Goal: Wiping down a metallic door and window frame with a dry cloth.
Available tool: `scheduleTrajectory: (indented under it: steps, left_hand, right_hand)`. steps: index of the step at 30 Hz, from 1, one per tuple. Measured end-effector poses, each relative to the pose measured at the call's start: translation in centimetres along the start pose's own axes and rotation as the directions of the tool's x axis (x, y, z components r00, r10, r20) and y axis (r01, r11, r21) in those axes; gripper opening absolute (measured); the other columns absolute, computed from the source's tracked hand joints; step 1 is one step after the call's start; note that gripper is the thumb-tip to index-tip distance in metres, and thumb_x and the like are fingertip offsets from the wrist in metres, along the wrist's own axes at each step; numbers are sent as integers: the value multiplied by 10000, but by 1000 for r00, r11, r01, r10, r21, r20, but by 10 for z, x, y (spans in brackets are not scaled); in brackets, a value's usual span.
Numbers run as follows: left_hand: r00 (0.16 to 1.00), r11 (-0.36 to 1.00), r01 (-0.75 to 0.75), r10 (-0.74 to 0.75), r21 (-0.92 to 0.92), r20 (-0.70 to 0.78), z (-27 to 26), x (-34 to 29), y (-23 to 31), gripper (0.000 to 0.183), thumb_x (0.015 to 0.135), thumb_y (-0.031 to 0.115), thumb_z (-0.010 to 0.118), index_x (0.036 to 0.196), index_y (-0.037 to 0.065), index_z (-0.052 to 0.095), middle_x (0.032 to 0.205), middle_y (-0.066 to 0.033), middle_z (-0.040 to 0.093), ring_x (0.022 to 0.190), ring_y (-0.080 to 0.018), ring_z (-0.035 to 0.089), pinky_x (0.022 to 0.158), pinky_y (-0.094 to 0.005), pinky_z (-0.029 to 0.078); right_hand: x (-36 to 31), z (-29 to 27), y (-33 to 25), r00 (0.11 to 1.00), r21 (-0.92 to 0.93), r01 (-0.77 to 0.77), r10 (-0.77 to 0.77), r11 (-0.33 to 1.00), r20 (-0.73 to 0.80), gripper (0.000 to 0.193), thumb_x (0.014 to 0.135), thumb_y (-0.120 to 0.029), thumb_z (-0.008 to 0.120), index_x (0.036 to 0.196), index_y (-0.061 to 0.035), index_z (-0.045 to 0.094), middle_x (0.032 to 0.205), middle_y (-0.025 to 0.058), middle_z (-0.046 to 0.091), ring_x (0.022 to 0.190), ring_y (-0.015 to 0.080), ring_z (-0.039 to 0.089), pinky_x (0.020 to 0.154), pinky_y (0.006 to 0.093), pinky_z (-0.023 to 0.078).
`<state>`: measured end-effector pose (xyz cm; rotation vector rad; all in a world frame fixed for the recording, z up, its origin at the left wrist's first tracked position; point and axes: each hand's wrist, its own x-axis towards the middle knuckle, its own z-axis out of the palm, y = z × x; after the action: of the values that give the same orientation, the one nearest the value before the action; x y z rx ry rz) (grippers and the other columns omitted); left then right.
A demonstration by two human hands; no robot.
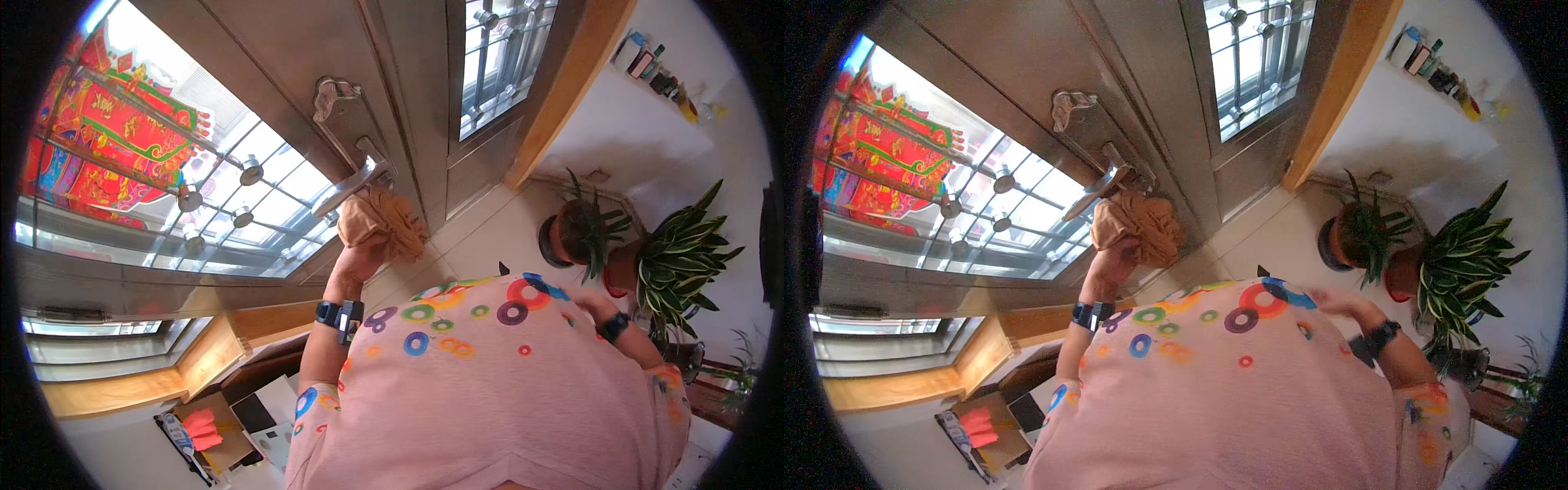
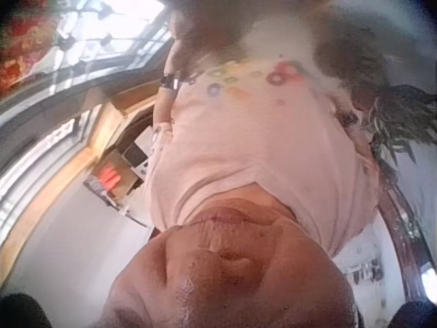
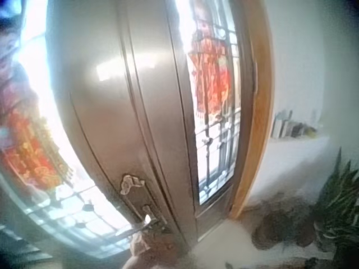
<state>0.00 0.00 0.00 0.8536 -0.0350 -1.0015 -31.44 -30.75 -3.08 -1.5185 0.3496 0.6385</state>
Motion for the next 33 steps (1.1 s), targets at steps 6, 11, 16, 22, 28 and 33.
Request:
scheduleTrajectory:
  steps: [6, 11, 16, 22, 28, 33]
  left_hand:
    - [952, 992, 53, -84, 110, 293, 24, 15, 1, 511, 749, -60, 540, 1245, 12, 441, 1230, -130, 504, 1132, -282, 500, 970, -392, 422]
    - [922, 930, -60, -88, 364, 377, 56, 25, 3, 513, 747, -32, 572, 1243, 22, 450, 1196, -112, 529, 1111, -258, 517, 946, -363, 431]
    - [912, 44, -409, -1, 911, 410, 87, -24, 52, 404, 830, -63, 484, 1225, 20, 486, 1131, -100, 581, 1009, -173, 575, 839, -313, 471]
    - [523, -358, -374, 680, 856, 514, 107, -46, 102, 362, 722, -68, 514, 1048, 56, 612, 969, -130, 623, 872, -288, 602, 740, -370, 498]
    - [181, -785, 23, 612, 619, 770, 100, -20, 145, 339, 753, -8, 532, 1045, 135, 625, 1205, -45, 539, 1193, -241, 426, 1002, -388, 289]
    - [146, -815, 183, 576, 550, 804, 85, 9, 151, 336, 794, 99, 536, 1107, 200, 604, 1304, -39, 474, 1272, -231, 352, 1055, -403, 181]
  right_hand:
    - [84, 16, -141, 819, -285, 530, -569, 799, -74, 786, 823, -140, 630, 1442, -158, 146, 1447, 155, 223, 1332, 282, 231, 989, 413, 365]
    - [144, 55, -152, 569, -442, 696, -810, 566, -141, 641, 829, -88, 617, 1379, -98, 288, 1371, 115, 352, 1242, 224, 361, 956, 358, 400]
    - [142, 26, -178, 543, -9, 795, -717, 607, -437, 417, 847, -22, 562, 1249, -14, 448, 1144, 75, 562, 1045, 148, 524, 921, 302, 424]
    - [74, -19, -367, -140, -820, 536, -938, 197, -317, 430, 819, -105, 609, 1230, -94, 482, 1203, 140, 526, 1112, 242, 515, 919, 332, 416]
    - [72, 35, -495, -397, -991, 34, -912, -126, 102, 618, 801, -310, 606, 1361, -240, 353, 1382, 155, 325, 1278, 330, 269, 1031, 430, 235]
    - [161, 22, -413, -273, -927, -102, -886, -362, 376, 522, 776, -295, 620, 1280, -296, 486, 1335, 208, 373, 1215, 426, 358, 983, 567, 274]
